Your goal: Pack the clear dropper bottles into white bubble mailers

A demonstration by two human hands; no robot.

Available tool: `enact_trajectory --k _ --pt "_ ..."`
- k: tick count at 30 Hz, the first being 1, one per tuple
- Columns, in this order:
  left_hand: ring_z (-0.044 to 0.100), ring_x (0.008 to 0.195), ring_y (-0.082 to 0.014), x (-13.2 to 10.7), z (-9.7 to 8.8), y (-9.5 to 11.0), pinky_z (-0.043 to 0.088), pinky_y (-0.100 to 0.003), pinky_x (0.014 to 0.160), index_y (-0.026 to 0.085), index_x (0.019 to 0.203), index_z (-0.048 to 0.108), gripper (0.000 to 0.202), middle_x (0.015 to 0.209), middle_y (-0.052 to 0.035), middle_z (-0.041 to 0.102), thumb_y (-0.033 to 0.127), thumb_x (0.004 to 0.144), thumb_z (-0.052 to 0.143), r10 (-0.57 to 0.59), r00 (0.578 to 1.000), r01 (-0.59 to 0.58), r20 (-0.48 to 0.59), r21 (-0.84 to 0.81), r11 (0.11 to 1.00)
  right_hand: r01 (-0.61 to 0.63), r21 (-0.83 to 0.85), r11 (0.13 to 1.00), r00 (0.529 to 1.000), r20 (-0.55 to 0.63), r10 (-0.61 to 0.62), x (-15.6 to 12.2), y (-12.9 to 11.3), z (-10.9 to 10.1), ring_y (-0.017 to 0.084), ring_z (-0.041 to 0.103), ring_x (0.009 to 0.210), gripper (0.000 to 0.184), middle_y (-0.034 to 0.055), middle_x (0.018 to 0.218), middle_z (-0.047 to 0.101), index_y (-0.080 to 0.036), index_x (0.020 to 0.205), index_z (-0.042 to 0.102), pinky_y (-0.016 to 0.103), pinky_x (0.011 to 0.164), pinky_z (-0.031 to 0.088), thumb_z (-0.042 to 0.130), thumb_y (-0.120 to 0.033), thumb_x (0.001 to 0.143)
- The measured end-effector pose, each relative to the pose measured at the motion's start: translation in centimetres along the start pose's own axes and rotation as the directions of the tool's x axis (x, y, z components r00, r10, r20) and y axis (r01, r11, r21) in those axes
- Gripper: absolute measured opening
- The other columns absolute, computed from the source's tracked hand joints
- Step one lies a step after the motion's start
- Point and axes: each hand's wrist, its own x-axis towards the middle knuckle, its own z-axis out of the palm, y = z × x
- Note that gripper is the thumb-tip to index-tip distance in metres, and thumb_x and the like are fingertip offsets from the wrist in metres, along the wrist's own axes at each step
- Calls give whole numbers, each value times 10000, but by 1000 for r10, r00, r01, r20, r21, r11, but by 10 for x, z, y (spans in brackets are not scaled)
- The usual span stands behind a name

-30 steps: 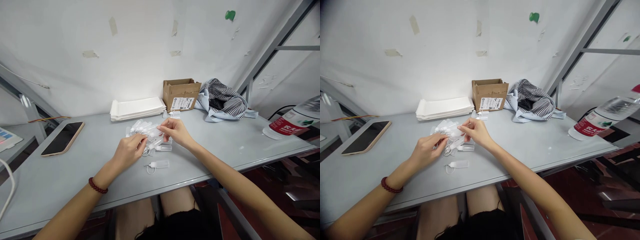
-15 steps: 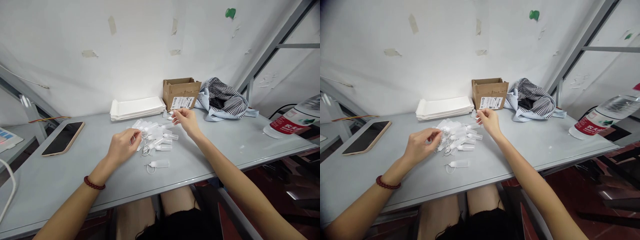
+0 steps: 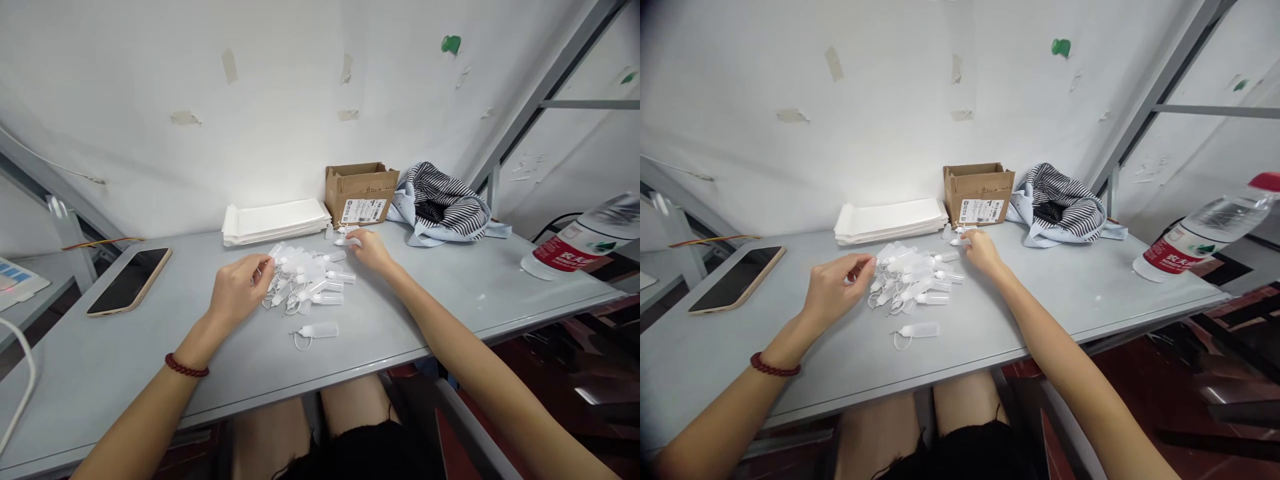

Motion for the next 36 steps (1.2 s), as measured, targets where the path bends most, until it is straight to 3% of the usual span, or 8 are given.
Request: enact_trajectory --k 5,12,18,25,29,33,36 --pt "517 484 -103 1 0 0 399 -221 490 183 752 626 193 576 20 624 229 883 491 5 1000 -5 1 0 1000 14 1 1000 1000 23 -14 -2 -5 2 243 623 999 251 105 1024 706 -156 938 664 358 892 454 550 -38 748" --pt "514 473 -98 0 0 2 410 -214 493 172 823 640 158 574 23 619 230 880 504 -2 1000 2 -24 -2 1000 -35 79 996 998 -49 39 -4 -14 -9 184 639 887 297 86 955 699 -145 1052 616 305 779 483 452 -65 819" --pt "534 482 -101 0 0 2 419 -210 492 166 859 646 158 569 26 620 243 878 510 -21 1000 21 -12 -9 1000 -34 -8 999 996 78 34 -9 -19 -16 201 614 855 136 97 951 688 -148 897 674 311 771 456 626 -168 772" --pt "532 480 -97 -1 1 2 411 -203 489 159 860 651 172 566 23 619 243 880 502 -20 1000 20 -7 -5 1000 -125 -91 988 961 235 143 -10 -12 -33 161 593 702 194 70 849 688 -152 900 687 240 590 404 689 -207 714" --pt "519 468 -96 0 1 3 418 -203 496 166 859 652 188 554 33 612 264 884 494 -18 1000 18 0 21 1000 -122 -108 987 945 291 148 -12 -15 -36 160 594 705 199 65 852 687 -159 902 690 231 590 393 668 -198 708" --pt "522 466 -92 -1 1 3 413 -199 491 161 851 654 180 552 34 612 256 884 505 0 1000 0 -15 22 1000 -106 -54 993 978 175 114 -12 -23 -38 199 607 838 217 86 911 687 -142 949 655 262 689 416 561 -155 754" --pt "519 468 -88 -1 1 3 410 -197 491 157 856 653 172 560 35 611 250 884 511 0 1000 0 -19 18 1000 -108 243 964 994 58 96 -13 -32 -42 205 611 883 181 90 928 685 -137 925 623 302 785 436 558 -175 760"
